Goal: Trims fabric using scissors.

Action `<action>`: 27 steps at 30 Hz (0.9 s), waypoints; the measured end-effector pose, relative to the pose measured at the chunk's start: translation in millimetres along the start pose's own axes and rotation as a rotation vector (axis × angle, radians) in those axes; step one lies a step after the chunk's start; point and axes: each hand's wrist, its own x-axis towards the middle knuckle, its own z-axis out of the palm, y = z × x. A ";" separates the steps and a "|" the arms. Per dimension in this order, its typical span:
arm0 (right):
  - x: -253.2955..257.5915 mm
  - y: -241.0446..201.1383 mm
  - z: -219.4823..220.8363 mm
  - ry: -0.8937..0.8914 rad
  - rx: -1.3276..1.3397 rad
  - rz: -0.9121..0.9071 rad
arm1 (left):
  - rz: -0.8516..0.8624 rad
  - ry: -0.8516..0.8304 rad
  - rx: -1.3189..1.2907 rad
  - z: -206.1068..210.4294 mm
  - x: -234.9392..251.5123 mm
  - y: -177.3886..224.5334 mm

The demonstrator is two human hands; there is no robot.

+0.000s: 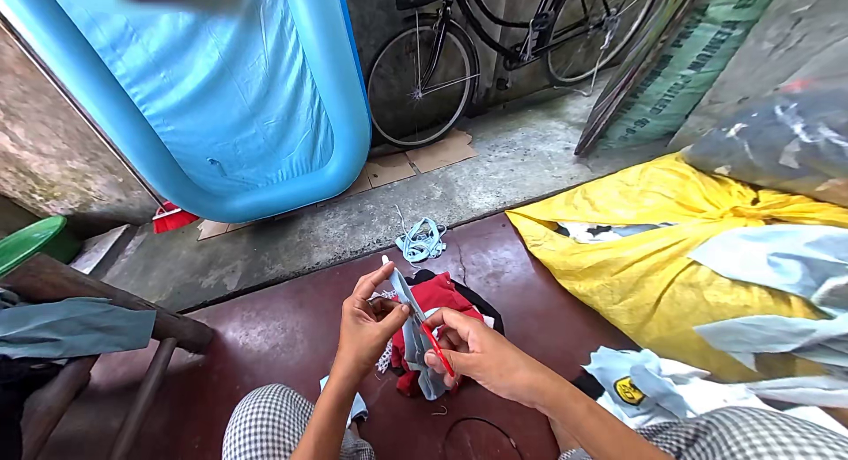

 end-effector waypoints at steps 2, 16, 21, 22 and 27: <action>-1.4 -0.6 1.5 -0.040 0.083 0.000 | 0.002 -0.010 -0.009 0.2 0.1 0.2; -0.7 -0.2 -4.8 -0.038 0.014 0.015 | 0.026 -0.094 -0.013 3.0 -2.1 -2.2; -0.9 -2.0 -4.8 -0.104 0.082 0.030 | 0.025 -0.109 0.000 4.1 -3.0 -2.2; -0.3 -0.9 -5.7 -0.109 0.079 0.020 | 0.025 -0.116 0.004 5.3 -3.8 -2.1; -0.4 -1.1 -6.5 -0.079 0.055 -0.003 | 0.026 -0.135 0.006 8.4 -6.0 -2.0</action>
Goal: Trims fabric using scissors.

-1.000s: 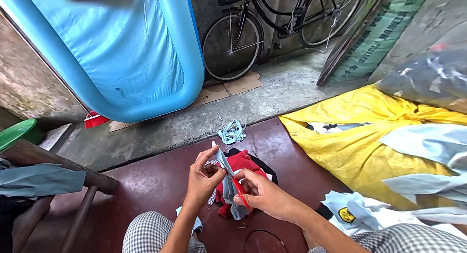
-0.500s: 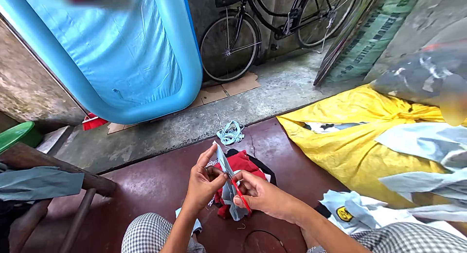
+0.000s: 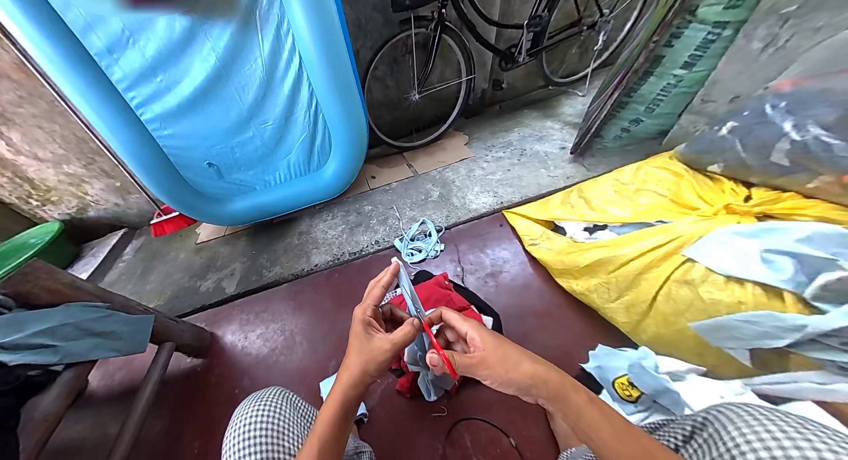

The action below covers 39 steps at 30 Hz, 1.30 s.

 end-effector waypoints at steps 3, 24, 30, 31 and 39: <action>0.2 0.2 4.3 0.032 0.070 -0.008 | -0.003 0.007 -0.033 -0.8 0.4 1.4; 2.5 1.4 8.9 0.025 0.193 -0.096 | -0.001 -0.066 -0.113 1.7 -3.3 0.5; 3.2 2.4 5.8 0.028 0.169 -0.106 | 0.010 -0.091 -0.105 4.4 -4.5 -2.6; 3.4 2.4 5.9 0.039 0.171 -0.104 | 0.010 -0.088 -0.105 4.6 -4.5 -2.7; 2.4 -4.2 1.4 0.068 0.114 -0.064 | 0.020 -0.116 -0.073 7.6 -6.2 -6.6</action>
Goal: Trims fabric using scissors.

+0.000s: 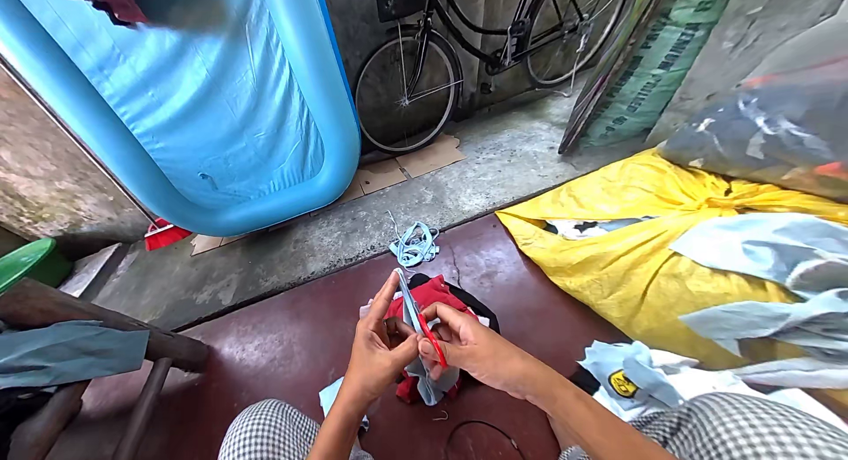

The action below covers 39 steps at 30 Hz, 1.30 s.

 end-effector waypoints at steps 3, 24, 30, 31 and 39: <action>0.4 1.1 -2.2 0.020 -0.057 0.008 | 0.002 -0.018 -0.004 1.8 -0.9 -2.1; -0.6 -3.3 -6.3 0.097 -0.034 0.014 | -0.042 -0.077 -0.014 6.3 -0.2 1.2; 0.9 -1.7 -8.2 0.116 -0.065 0.002 | -0.098 -0.136 -0.017 7.9 -0.9 1.1; 1.4 -0.3 -8.8 0.115 -0.080 -0.004 | -0.117 -0.146 -0.027 8.8 -1.2 0.2; 1.4 6.4 -9.0 0.113 -0.167 -0.013 | -0.276 -0.231 -0.038 5.3 -2.0 -4.5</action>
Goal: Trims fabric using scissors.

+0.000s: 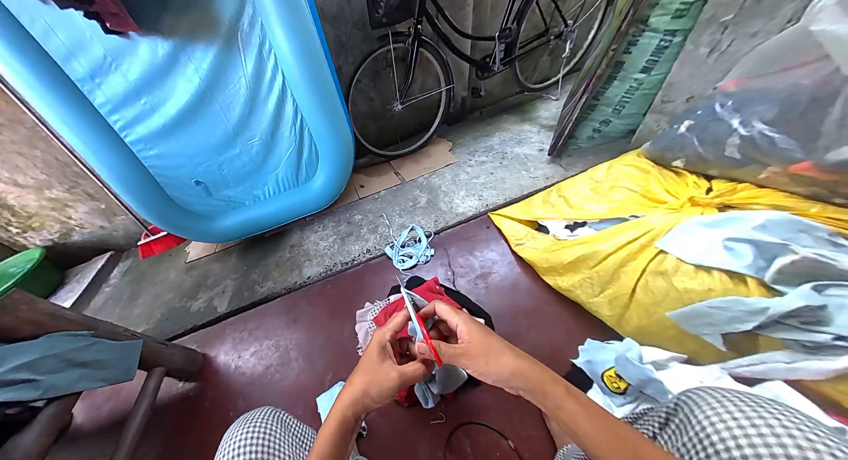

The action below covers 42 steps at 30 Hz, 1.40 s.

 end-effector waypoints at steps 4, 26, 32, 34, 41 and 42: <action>-2.5 1.6 1.7 -0.026 -0.034 0.003 | -0.054 -0.065 0.014 -3.1 -0.6 0.4; -29.8 -47.4 -22.4 0.405 0.191 -0.479 | 0.098 0.128 -0.151 14.9 30.9 34.6; -47.8 -68.3 -86.8 0.945 0.256 -0.499 | 0.261 -0.021 -0.069 47.1 95.3 125.1; -56.5 -73.4 -104.8 1.097 0.310 -0.496 | 0.316 -0.101 -0.064 63.4 122.3 148.9; -94.2 -90.0 -164.4 1.200 0.226 -0.698 | 0.382 -0.317 -0.149 163.3 182.1 198.5; -98.5 -91.0 -170.2 1.145 0.209 -0.734 | 0.388 -0.319 -0.151 179.6 188.1 201.9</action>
